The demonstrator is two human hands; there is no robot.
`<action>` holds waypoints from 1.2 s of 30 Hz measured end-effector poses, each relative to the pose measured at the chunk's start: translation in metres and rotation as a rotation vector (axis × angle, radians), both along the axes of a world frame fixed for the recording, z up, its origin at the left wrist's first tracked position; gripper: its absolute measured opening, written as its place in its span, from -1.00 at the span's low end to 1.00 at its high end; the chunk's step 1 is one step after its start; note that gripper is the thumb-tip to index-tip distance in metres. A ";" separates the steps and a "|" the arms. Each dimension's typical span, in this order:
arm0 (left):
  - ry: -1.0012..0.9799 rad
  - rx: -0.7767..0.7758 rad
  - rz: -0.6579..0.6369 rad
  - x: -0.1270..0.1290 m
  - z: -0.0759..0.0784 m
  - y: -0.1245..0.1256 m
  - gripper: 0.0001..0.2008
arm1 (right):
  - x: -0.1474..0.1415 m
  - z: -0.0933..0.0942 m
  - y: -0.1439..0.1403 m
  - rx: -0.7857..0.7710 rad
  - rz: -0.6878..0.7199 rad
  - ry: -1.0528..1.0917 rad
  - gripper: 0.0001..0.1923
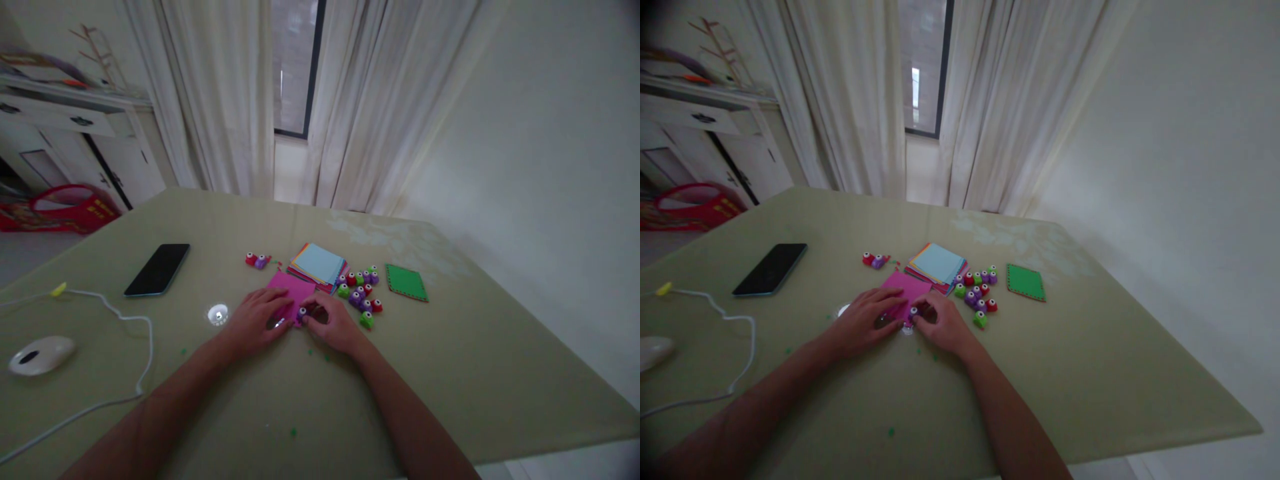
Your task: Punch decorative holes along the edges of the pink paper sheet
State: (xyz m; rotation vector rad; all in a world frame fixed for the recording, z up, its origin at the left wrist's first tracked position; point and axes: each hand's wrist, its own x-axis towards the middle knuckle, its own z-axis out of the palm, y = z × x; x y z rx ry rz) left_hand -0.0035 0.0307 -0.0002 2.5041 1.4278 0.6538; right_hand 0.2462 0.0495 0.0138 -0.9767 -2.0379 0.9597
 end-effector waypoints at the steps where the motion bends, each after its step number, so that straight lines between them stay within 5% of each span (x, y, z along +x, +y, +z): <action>1: 0.006 0.004 -0.003 0.000 0.000 0.000 -0.53 | 0.000 -0.001 0.000 0.004 0.000 -0.002 -0.79; 36: 0.032 0.003 0.020 0.003 -0.005 0.004 -0.53 | 0.003 0.010 -0.008 0.015 -0.054 -0.049 -0.74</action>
